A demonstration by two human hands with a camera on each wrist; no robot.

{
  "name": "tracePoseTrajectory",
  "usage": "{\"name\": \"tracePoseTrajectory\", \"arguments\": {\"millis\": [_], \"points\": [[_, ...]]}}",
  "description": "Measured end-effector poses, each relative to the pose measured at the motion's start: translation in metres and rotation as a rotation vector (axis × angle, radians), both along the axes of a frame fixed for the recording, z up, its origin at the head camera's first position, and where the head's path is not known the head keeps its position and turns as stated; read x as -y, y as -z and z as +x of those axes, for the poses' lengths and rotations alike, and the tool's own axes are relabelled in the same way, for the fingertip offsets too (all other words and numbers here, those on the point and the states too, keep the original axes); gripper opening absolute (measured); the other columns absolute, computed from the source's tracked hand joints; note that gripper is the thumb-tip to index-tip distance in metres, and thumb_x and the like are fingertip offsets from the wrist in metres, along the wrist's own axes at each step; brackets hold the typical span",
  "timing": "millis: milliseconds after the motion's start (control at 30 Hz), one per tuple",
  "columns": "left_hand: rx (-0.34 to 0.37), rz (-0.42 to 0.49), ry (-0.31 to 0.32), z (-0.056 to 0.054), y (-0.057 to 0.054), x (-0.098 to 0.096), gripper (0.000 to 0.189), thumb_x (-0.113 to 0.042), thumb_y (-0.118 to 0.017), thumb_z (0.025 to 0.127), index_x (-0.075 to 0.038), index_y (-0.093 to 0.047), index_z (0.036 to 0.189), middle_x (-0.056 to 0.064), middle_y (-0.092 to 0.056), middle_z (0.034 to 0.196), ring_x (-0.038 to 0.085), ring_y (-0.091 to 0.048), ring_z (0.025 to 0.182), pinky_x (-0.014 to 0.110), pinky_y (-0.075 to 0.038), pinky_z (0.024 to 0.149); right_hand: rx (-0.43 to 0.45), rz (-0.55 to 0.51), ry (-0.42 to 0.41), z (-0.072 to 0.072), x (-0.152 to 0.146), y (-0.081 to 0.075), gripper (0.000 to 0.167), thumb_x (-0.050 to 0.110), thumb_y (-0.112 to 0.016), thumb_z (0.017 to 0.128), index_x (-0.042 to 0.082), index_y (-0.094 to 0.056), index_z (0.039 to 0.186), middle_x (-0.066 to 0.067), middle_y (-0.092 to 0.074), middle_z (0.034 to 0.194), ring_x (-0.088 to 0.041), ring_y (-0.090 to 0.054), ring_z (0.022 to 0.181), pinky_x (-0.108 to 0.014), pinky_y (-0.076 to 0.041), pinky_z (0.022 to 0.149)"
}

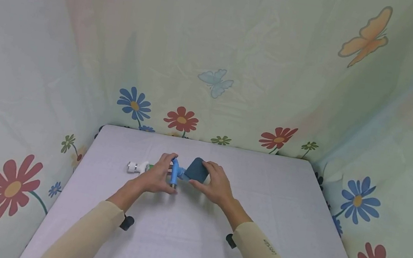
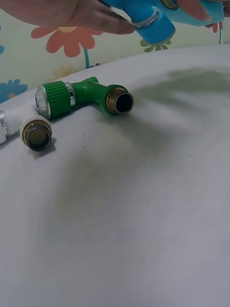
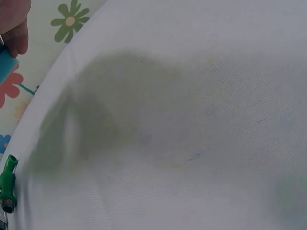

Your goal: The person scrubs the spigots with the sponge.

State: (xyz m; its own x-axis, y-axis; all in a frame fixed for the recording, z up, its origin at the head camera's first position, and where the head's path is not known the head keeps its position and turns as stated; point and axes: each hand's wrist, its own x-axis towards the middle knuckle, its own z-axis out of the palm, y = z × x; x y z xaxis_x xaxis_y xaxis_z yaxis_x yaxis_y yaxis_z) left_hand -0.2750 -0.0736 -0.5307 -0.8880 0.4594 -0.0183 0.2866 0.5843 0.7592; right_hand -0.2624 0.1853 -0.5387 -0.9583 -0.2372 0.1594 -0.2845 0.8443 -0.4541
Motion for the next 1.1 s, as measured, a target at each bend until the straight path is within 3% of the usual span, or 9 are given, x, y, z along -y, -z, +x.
{"name": "tracePoseTrajectory", "arguments": {"millis": [200, 333, 700, 933, 1100], "points": [[-0.156, -0.061, -0.01, -0.0007, 0.0041, 0.0031, 0.118, -0.058, -0.094, 0.067, -0.021, -0.031, 0.159, 0.009, -0.033, 0.159, 0.031, -0.046, 0.14, 0.057, -0.046, 0.115, -0.032, -0.036, 0.0, -0.0001, -0.0016, 0.0016, 0.088, 0.067, -0.075, 0.084, 0.017, -0.052, 0.152, -0.01, -0.055, 0.153, -0.033, -0.051, 0.139, -0.054, -0.051, 0.111], [-0.221, -0.081, -0.016, -0.0009, 0.0062, 0.0042, 0.118, -0.064, -0.093, 0.065, -0.022, -0.034, 0.159, 0.007, -0.04, 0.157, 0.031, -0.047, 0.137, 0.059, -0.048, 0.112, -0.045, -0.063, -0.003, 0.0004, -0.0022, 0.0023, 0.086, 0.066, -0.075, 0.084, 0.017, -0.053, 0.152, -0.01, -0.055, 0.153, -0.032, -0.051, 0.139, -0.054, -0.051, 0.111], [-0.255, -0.054, -0.015, -0.0005, 0.0097, 0.0023, 0.118, -0.059, -0.095, 0.065, -0.021, -0.035, 0.159, 0.008, -0.042, 0.157, 0.031, -0.048, 0.141, 0.059, -0.047, 0.114, -0.095, -0.108, -0.133, 0.003, 0.0017, 0.0007, 0.087, 0.064, -0.075, 0.086, 0.029, -0.042, 0.159, -0.006, -0.051, 0.155, -0.029, -0.051, 0.14, -0.053, -0.053, 0.108], [-0.232, -0.038, -0.012, 0.0007, 0.0093, -0.0007, 0.116, -0.05, -0.097, 0.066, -0.019, -0.034, 0.159, 0.009, -0.04, 0.159, 0.033, -0.046, 0.143, 0.059, -0.044, 0.116, -0.08, -0.056, -0.148, 0.0047, 0.0059, -0.0014, 0.085, 0.063, -0.077, 0.085, 0.03, -0.048, 0.157, -0.01, -0.051, 0.154, -0.032, -0.051, 0.138, -0.053, -0.053, 0.108], [-0.229, -0.051, -0.015, 0.0013, 0.0091, -0.002, 0.118, -0.057, -0.095, 0.067, -0.019, -0.033, 0.16, 0.008, -0.04, 0.159, 0.031, -0.046, 0.142, 0.057, -0.045, 0.116, -0.079, -0.074, -0.137, 0.0053, 0.0075, -0.0014, 0.084, 0.054, -0.084, 0.083, 0.028, -0.05, 0.156, -0.01, -0.052, 0.153, -0.032, -0.052, 0.137, -0.053, -0.054, 0.108]]}}
